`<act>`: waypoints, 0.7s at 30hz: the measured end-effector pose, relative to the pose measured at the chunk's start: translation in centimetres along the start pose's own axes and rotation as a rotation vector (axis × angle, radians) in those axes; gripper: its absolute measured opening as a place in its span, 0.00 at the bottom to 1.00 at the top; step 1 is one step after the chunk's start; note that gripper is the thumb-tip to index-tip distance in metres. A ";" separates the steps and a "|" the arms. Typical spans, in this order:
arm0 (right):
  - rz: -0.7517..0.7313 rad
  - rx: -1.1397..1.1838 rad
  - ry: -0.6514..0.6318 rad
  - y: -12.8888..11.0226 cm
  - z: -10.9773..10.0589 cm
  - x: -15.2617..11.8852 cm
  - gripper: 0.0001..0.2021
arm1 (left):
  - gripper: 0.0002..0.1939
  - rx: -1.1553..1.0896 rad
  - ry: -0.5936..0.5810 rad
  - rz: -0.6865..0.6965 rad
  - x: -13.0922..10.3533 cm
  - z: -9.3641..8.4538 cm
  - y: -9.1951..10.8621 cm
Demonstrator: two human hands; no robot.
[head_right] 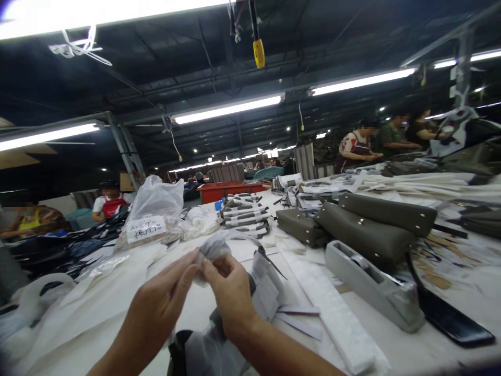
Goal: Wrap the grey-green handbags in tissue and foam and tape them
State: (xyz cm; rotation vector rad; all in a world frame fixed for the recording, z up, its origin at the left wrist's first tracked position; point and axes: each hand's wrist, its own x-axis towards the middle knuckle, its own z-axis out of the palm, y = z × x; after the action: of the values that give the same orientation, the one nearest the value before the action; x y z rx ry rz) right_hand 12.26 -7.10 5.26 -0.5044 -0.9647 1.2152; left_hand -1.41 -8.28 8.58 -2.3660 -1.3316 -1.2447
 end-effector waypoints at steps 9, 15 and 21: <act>-0.005 -0.206 -0.071 -1.9 -1.7 0.2 0.17 | 0.25 -0.786 -0.429 -0.494 3.2 -0.9 -0.5; -0.086 -0.666 -0.204 -3.5 -5.4 0.0 0.15 | 0.28 -0.825 -0.400 -0.686 2.3 0.9 1.0; -0.198 -1.343 0.126 -9.6 -19.3 -0.9 0.12 | 0.39 -0.825 -0.317 -0.886 1.8 2.0 -3.1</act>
State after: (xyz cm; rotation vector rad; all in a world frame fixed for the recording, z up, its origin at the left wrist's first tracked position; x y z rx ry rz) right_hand 33.66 -7.90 2.19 -1.4534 -1.5998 0.1912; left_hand -2.17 -4.31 7.86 -2.5869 -2.5456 -2.0004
